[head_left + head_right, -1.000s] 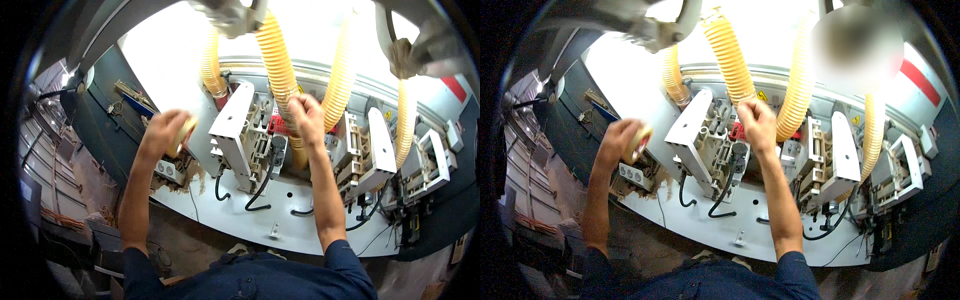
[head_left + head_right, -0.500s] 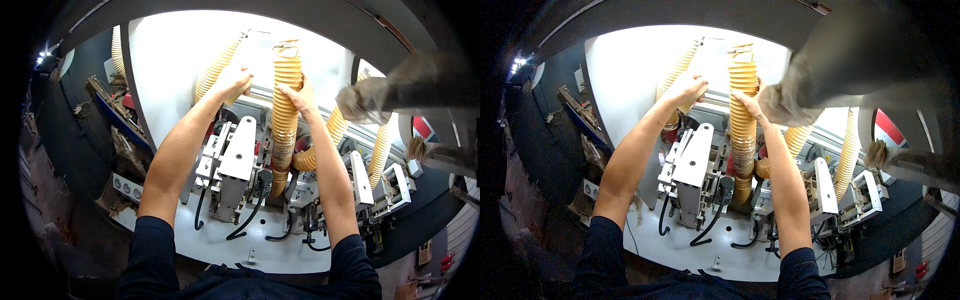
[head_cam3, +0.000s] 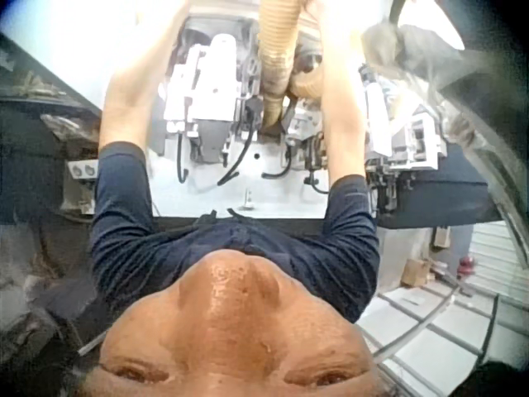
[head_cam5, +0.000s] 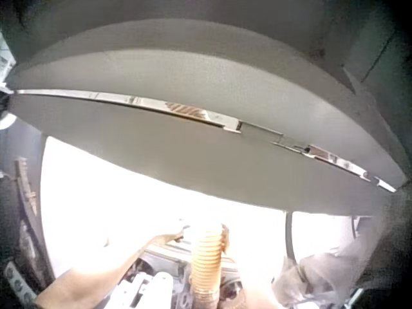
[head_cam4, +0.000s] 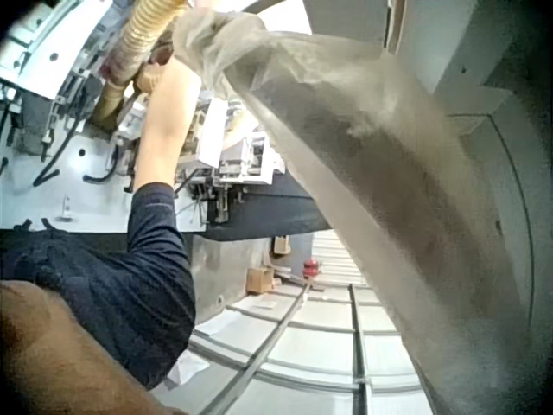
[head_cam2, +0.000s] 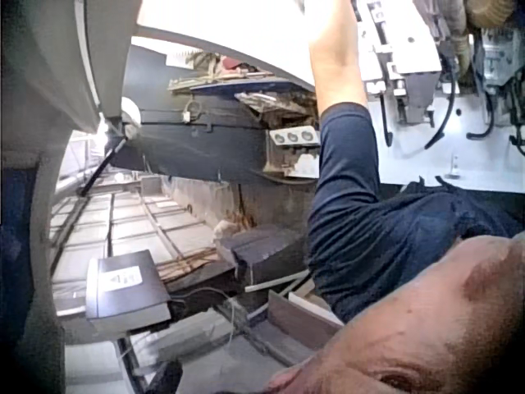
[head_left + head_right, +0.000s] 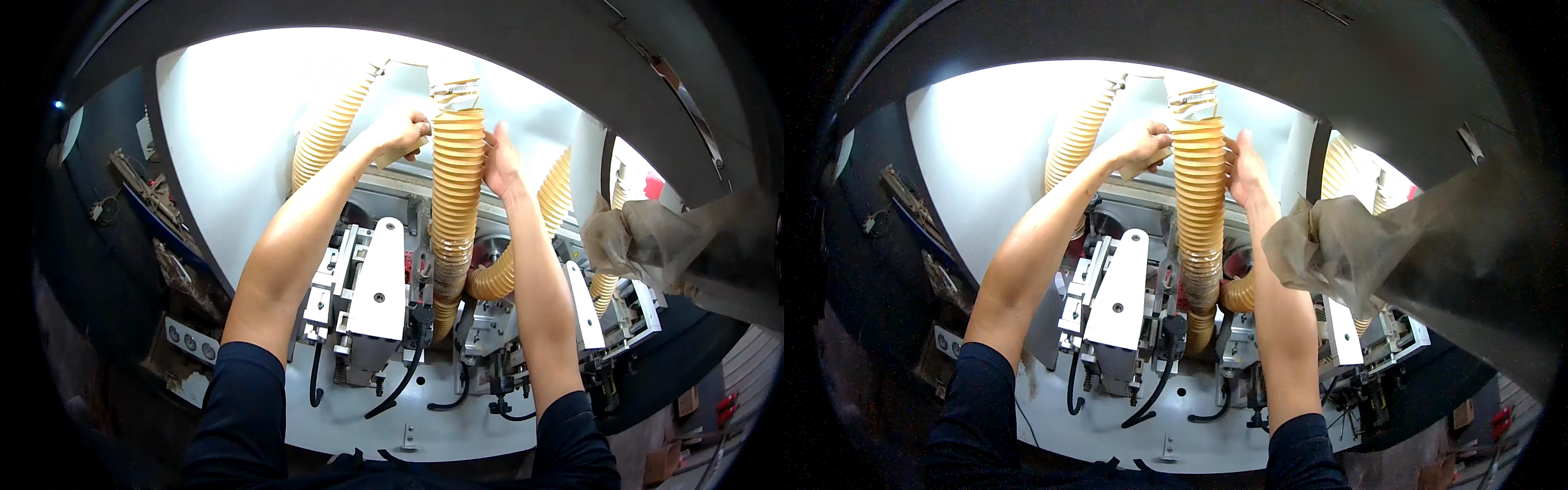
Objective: The person applies tape to the connection point of a yellow corrugated hose above a woodworking machine using a roll of tape.
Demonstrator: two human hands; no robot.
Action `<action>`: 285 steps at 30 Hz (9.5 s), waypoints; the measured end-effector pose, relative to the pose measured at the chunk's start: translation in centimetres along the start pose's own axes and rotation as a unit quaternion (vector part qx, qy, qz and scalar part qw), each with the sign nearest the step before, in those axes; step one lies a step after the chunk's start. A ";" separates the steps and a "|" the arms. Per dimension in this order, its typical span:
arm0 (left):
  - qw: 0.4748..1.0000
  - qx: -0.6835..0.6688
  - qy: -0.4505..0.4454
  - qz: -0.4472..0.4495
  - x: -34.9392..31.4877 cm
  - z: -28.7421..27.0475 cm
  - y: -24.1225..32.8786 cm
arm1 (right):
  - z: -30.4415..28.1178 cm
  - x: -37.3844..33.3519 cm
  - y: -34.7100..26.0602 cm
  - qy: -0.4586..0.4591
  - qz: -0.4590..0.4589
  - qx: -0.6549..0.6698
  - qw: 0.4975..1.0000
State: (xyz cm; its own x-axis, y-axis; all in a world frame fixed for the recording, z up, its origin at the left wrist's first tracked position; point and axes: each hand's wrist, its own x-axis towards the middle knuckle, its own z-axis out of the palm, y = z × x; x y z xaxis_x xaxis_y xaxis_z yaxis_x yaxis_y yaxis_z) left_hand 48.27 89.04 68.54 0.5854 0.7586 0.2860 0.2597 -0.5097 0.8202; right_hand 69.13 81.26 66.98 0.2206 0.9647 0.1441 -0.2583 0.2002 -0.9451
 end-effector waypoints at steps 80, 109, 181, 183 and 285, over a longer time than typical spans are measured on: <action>0.974 0.052 0.064 0.210 -5.1 -3.7 -1.2 | 3.1 -1.8 0.7 -0.068 -0.252 -0.227 0.938; 0.969 0.071 -0.040 0.235 1.3 4.4 17.3 | 1.5 -1.3 1.4 0.032 -0.330 -0.377 0.865; 0.908 0.184 0.229 0.300 7.2 0.2 -6.2 | 3.1 -2.8 0.9 -0.100 -0.196 -0.071 0.973; 0.912 0.162 0.238 0.293 6.1 -0.2 -6.2 | 2.9 -2.5 1.4 -0.108 -0.195 -0.055 0.973; 0.962 0.088 0.194 0.168 -11.5 1.5 8.2 | 4.6 1.6 -2.3 -0.147 -0.242 -0.082 0.955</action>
State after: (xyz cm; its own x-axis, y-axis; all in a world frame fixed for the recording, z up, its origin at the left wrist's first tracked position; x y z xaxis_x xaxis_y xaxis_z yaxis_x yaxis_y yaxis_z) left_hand 44.77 75.57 71.22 0.3373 0.6160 0.7119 0.2523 -0.7877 0.5621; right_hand 65.74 83.09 70.69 -0.0037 0.7769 0.6296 -0.0360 0.6291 -0.7765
